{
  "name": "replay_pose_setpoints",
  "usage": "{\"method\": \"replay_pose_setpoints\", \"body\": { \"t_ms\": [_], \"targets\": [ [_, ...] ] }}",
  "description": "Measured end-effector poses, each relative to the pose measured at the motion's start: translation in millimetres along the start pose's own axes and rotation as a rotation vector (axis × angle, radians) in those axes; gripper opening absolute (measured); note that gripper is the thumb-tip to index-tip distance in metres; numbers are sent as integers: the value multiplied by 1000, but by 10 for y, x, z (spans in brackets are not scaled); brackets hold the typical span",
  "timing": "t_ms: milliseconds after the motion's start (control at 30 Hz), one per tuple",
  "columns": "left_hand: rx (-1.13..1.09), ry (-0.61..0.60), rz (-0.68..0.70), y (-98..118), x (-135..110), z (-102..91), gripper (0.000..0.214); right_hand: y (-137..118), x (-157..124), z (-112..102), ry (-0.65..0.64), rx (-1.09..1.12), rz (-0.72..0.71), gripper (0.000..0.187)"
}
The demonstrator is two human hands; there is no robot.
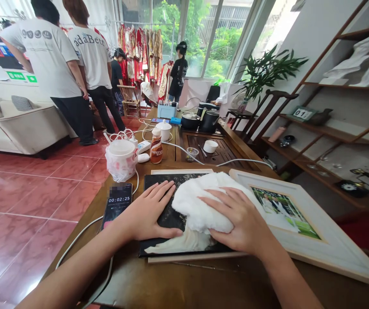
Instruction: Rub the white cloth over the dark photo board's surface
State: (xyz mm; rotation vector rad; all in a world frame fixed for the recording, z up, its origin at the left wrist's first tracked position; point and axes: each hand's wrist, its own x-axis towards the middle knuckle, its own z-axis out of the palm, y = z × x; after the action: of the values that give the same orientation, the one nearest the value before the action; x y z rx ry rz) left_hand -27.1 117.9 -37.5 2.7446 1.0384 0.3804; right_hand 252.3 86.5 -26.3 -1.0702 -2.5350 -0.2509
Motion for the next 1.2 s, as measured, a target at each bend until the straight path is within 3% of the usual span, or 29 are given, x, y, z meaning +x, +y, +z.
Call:
{"method": "replay_pose_setpoints", "body": {
  "t_ms": [133, 367, 633, 900, 1100, 1200],
  "targets": [
    [8, -12, -13, 11, -4, -9, 105, 60, -23, -7, 20, -53, 27, 64],
    [10, -23, 23, -37, -3, 17, 108, -206, 55, 54, 10, 47, -118, 73],
    [-13, 27, 10, -9, -9, 16, 103, 93, -41, -14, 23, -47, 25, 63],
    [28, -26, 23, -41, 7, 26, 103, -208, 60, 53, 16, 59, -135, 73],
    [-7, 7, 6, -4, -4, 1, 102, 23, -15, 4, 25, -37, 27, 64],
    [-11, 21, 13, -5, -7, 8, 102, 15, -14, 22, 44, -44, 33, 64]
  ]
}}
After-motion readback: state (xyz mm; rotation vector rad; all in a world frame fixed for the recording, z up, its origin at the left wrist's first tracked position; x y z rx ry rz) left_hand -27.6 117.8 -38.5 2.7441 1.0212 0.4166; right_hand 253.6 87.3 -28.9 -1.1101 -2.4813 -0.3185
